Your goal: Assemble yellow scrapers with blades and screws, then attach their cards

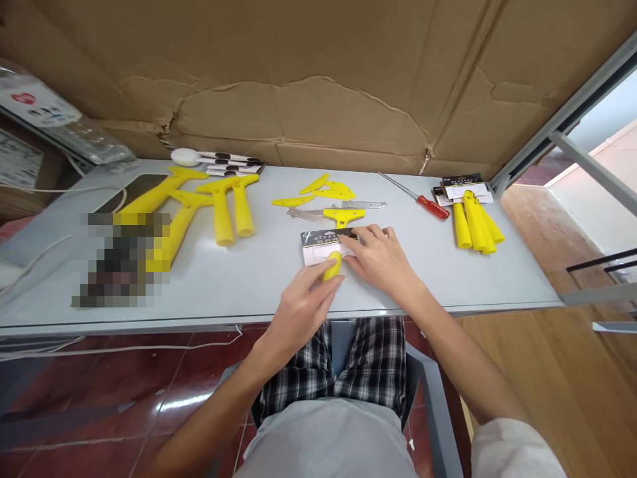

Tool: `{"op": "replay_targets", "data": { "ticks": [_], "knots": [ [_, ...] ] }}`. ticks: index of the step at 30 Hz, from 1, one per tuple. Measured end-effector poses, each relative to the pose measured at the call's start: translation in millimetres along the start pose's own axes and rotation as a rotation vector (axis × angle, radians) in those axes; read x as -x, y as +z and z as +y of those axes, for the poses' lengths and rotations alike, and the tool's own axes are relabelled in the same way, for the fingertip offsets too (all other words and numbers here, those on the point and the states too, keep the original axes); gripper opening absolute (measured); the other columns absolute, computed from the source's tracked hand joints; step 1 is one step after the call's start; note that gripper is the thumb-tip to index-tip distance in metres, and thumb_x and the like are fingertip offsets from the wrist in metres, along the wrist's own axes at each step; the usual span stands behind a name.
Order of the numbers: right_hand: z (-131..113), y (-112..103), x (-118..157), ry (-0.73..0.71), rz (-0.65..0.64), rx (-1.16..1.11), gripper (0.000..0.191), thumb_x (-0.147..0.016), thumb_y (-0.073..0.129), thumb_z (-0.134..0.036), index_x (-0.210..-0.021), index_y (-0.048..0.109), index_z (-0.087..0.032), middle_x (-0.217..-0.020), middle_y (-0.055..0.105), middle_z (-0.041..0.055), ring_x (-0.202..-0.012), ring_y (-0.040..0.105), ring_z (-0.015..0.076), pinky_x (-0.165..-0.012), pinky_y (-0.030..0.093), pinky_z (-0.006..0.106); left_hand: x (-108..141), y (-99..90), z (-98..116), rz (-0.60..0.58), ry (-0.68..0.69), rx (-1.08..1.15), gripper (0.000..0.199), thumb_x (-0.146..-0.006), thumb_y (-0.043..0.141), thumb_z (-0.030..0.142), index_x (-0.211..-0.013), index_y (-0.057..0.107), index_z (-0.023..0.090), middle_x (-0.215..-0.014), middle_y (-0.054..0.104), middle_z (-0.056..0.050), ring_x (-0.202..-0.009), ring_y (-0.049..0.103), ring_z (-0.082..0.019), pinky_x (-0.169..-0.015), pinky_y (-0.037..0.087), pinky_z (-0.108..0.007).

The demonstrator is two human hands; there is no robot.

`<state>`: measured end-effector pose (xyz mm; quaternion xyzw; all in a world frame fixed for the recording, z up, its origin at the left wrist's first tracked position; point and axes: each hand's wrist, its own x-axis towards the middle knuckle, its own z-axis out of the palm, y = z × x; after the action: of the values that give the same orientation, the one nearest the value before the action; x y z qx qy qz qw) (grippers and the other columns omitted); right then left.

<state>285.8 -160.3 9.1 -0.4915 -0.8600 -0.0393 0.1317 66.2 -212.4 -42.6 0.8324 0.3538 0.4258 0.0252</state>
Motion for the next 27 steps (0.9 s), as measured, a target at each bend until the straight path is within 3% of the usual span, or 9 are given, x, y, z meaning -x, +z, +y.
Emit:
{"op": "replay_targets", "data": {
  "ticks": [5, 11, 15, 18, 27],
  "knots": [
    [-0.6, 1.8, 2.0, -0.083, 0.003, -0.038, 0.043, -0.107, 0.063, -0.027, -0.150, 0.066, -0.031, -0.167, 0.057, 0.0142, -0.146, 0.055, 0.0381, -0.107, 0.050, 0.054, 0.0, 0.1, 0.0, 0.024, -0.014, 0.009, 0.028, -0.105, 0.064, 0.006, -0.127, 0.072, 0.021, -0.141, 0.073, -0.018, -0.113, 0.074, -0.026, -0.093, 0.069, -0.044],
    [0.2, 11.4, 2.8, -0.041, 0.055, -0.066, 0.036, -0.110, 0.054, -0.020, -0.140, 0.072, -0.027, -0.148, 0.069, 0.0160, -0.123, 0.068, 0.0338, -0.100, 0.055, 0.052, -1.9, -1.4, 2.6, 0.048, -0.019, -0.006, 0.027, -0.103, 0.065, 0.004, -0.124, 0.074, 0.020, -0.138, 0.074, -0.017, -0.109, 0.076, -0.025, -0.092, 0.069, -0.042],
    [-1.0, 19.5, 4.0, 0.003, 0.184, -0.316, 0.028, -0.106, 0.059, -0.019, -0.127, 0.077, -0.025, -0.129, 0.072, 0.0132, -0.109, 0.071, 0.0261, -0.096, 0.060, 0.044, -3.5, -1.5, 3.4, 0.063, -0.016, -0.015, 0.027, -0.103, 0.066, 0.004, -0.123, 0.074, 0.019, -0.138, 0.073, -0.018, -0.109, 0.075, -0.024, -0.092, 0.069, -0.041],
    [-0.5, 24.3, 5.3, 0.034, 0.295, -0.468, 0.019, -0.103, 0.064, -0.022, -0.114, 0.079, -0.026, -0.121, 0.072, 0.0104, -0.110, 0.072, 0.0248, -0.096, 0.063, 0.043, -3.9, -0.7, 3.4, 0.066, -0.015, -0.017, 0.027, -0.104, 0.065, 0.004, -0.124, 0.072, 0.020, -0.138, 0.072, -0.018, -0.108, 0.075, -0.024, -0.092, 0.069, -0.042],
    [9.3, 31.5, 0.8, 0.187, 0.336, -0.525, 0.016, -0.102, 0.066, -0.026, -0.107, 0.081, -0.024, -0.122, 0.070, 0.0117, -0.102, 0.072, 0.0236, -0.087, 0.065, 0.042, -1.1, -1.0, 10.5, 0.017, -0.034, 0.012, 0.029, -0.105, 0.062, 0.005, -0.126, 0.071, 0.023, -0.137, 0.073, -0.016, -0.099, 0.071, -0.021, -0.088, 0.068, -0.040]
  ]
}}
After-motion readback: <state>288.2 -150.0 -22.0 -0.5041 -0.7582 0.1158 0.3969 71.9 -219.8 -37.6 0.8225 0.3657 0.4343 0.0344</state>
